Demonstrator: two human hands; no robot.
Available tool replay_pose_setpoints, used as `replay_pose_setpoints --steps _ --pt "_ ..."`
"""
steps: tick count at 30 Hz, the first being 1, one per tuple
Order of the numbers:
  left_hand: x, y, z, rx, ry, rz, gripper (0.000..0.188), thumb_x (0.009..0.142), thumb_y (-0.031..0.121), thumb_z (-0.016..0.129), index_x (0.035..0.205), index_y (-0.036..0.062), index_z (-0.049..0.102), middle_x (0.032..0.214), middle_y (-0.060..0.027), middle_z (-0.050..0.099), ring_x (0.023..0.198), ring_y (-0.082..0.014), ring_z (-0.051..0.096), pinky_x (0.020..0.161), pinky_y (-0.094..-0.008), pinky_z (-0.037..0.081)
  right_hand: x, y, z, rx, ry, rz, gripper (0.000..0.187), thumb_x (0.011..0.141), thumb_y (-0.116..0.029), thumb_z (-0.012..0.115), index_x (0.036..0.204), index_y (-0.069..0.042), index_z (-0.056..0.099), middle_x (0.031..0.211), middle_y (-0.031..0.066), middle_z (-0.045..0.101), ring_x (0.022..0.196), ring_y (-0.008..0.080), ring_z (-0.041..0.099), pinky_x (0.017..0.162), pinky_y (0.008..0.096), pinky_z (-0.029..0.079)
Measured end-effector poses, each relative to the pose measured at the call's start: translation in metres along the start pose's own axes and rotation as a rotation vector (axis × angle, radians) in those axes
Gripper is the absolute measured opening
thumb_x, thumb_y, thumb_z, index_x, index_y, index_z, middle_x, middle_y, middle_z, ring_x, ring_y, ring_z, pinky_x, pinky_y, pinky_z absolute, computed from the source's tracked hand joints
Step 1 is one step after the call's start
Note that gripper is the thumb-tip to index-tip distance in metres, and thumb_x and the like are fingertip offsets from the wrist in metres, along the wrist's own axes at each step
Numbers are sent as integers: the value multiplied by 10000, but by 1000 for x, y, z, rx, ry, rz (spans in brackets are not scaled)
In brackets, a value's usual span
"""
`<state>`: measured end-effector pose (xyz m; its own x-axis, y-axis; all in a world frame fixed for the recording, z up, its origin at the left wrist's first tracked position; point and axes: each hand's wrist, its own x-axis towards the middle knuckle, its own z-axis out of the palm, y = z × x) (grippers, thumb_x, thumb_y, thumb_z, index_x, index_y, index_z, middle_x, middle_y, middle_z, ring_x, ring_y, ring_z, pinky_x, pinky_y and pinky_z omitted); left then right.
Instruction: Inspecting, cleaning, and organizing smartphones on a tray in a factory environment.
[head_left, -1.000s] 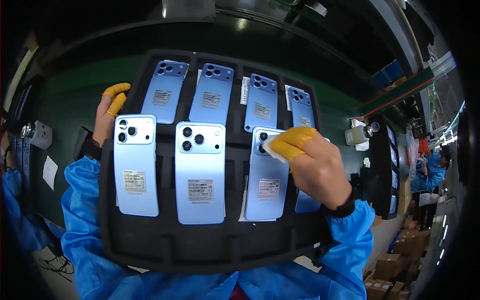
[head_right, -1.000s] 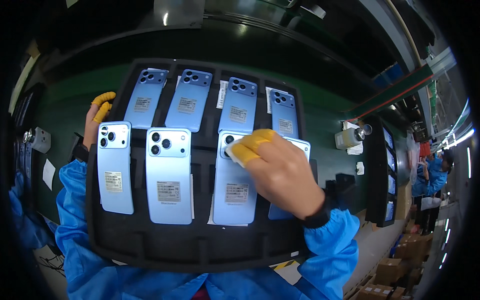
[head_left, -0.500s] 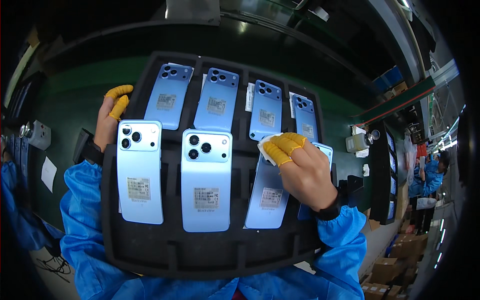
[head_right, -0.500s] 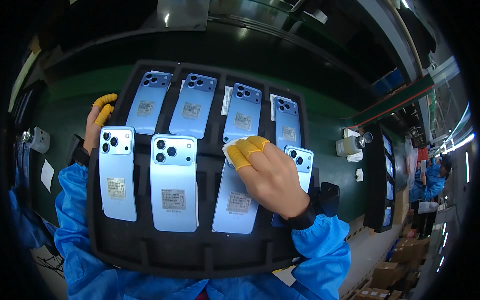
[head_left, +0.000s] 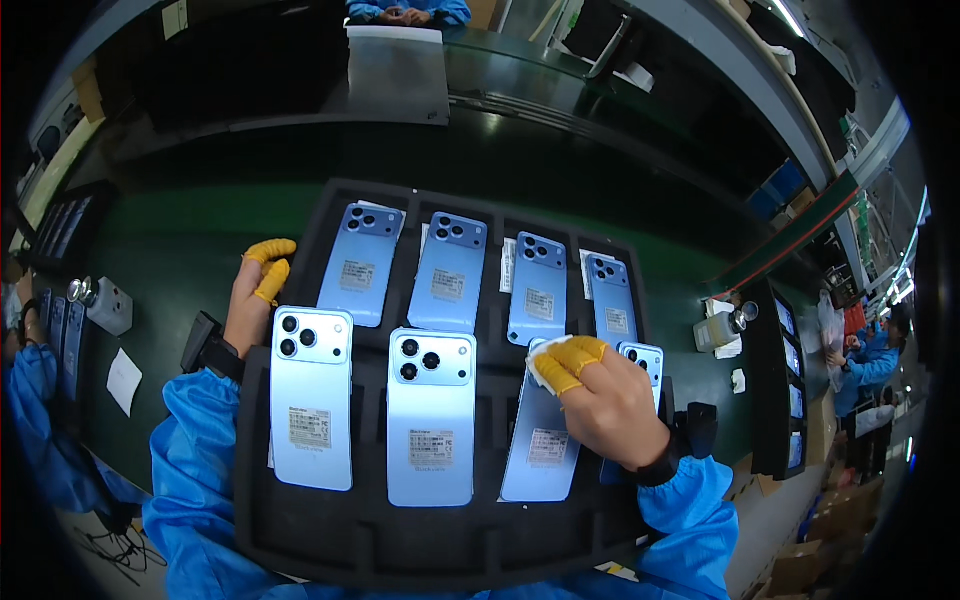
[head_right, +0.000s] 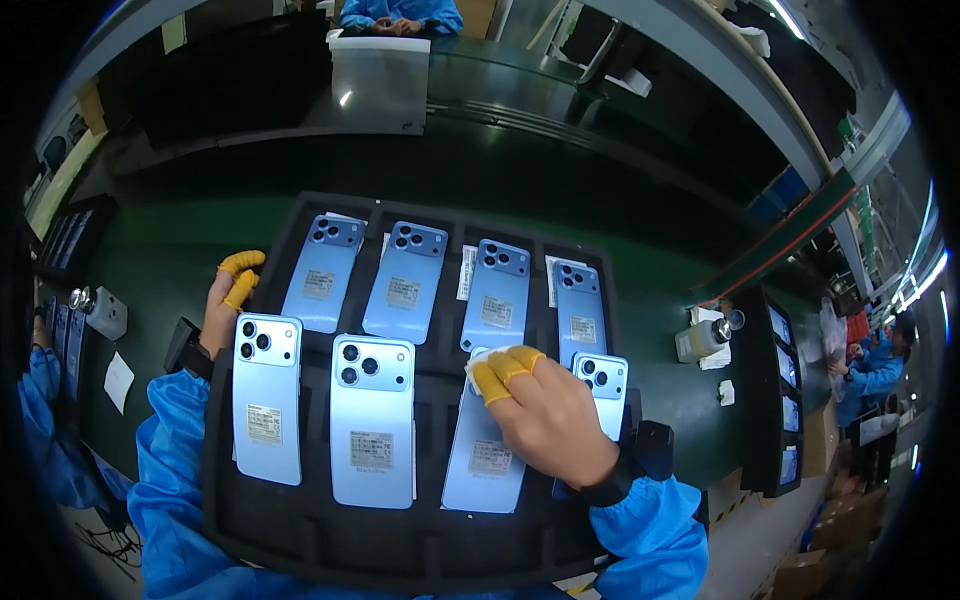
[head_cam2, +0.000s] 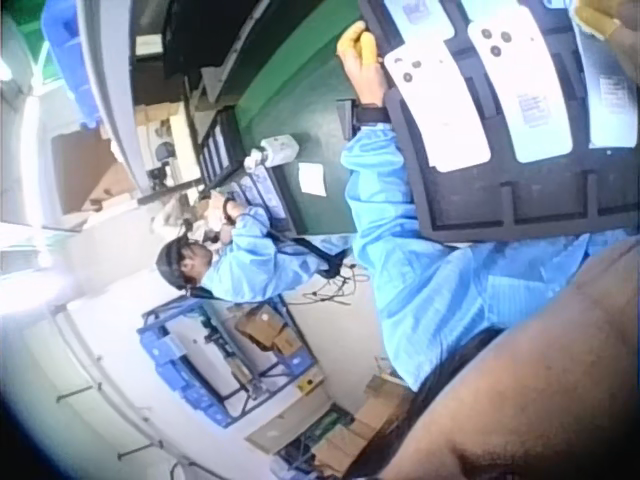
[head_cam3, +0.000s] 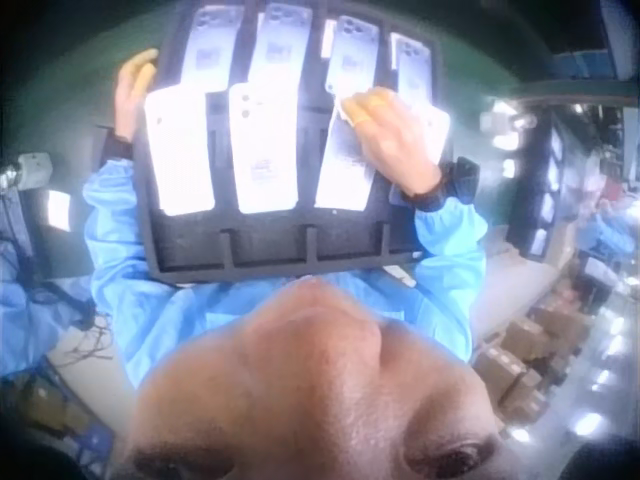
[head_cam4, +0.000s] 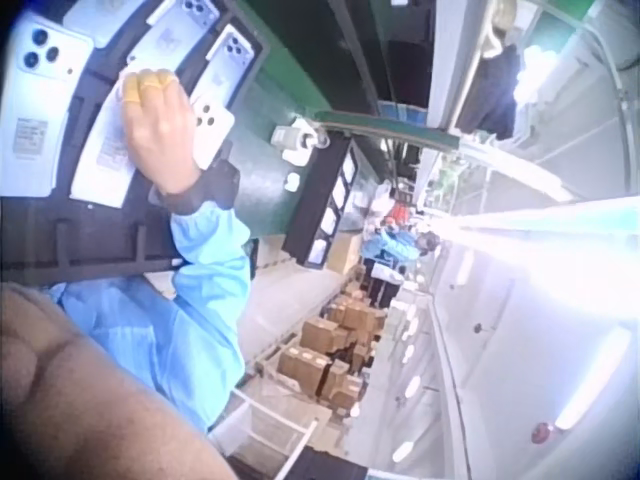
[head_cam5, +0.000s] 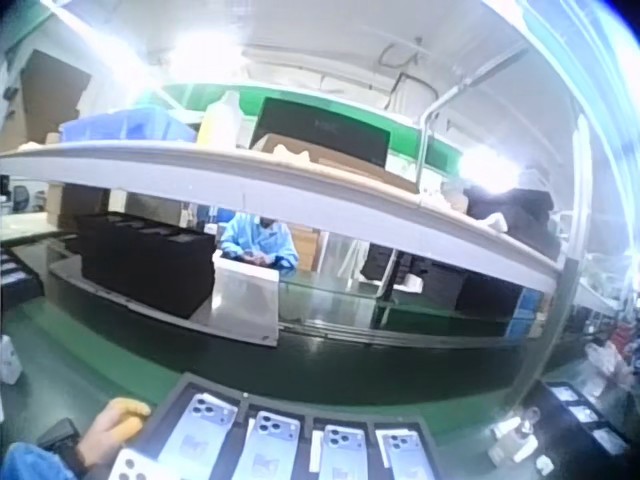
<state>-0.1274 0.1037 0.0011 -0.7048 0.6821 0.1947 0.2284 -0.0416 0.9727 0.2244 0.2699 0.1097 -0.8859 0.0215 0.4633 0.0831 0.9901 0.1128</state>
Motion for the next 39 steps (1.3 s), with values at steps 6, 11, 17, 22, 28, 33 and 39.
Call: replay_pose_setpoints --steps 6,11,17,22,28,33,39 --pt "2 -3 0 11 10 -42 271 940 153 498 1169 29 570 1115 -65 555 946 -143 536 834 -242 426 -4 0 -5 5 -4 14 168 645 3 696 811 12 677 833 129 641 727 237 612 630 304 533" --pt "6 -11 -6 29 -8 -33 270 942 149 493 1173 34 573 1117 -70 554 935 -144 529 818 -230 418 -8 1 -6 -15 -21 41 181 623 1 696 803 9 680 793 122 633 704 242 605 619 304 529" --pt "5 -6 -2 61 -12 9 259 944 130 488 1170 39 577 1098 -66 542 927 -138 526 808 -219 414 -10 2 -9 -11 -24 50 185 591 7 678 776 -4 672 739 99 604 668 233 588 575 308 515" --pt "7 -11 -7 14 -21 -17 256 943 126 489 1166 34 576 1084 -59 542 939 -139 529 827 -230 425 -12 1 -15 -11 -43 47 171 578 4 674 748 -8 658 710 89 585 622 231 573 529 309 501" --pt "3 -10 -8 98 -32 -22 273 937 126 484 1180 33 567 1114 -69 546 961 -153 538 840 -236 430 -13 0 -20 -9 -77 76 130 592 -5 670 720 -14 647 673 81 563 592 221 564 517 304 496" --pt "1 -5 1 -85 -3 -80 274 939 118 475 1182 32 566 1124 -70 547 924 -146 534 820 -229 429 1 6 -4 -5 154 38 182 642 -2 690 823 -1 668 852 107 642 752 237 612 661 296 530" --pt "8 -17 -4 -69 -1 -50 272 945 107 465 1188 35 562 1099 -43 554 841 -106 495 764 -211 416 -3 11 9 4 70 4 194 686 -8 682 879 -1 689 899 117 657 785 231 621 712 310 532"
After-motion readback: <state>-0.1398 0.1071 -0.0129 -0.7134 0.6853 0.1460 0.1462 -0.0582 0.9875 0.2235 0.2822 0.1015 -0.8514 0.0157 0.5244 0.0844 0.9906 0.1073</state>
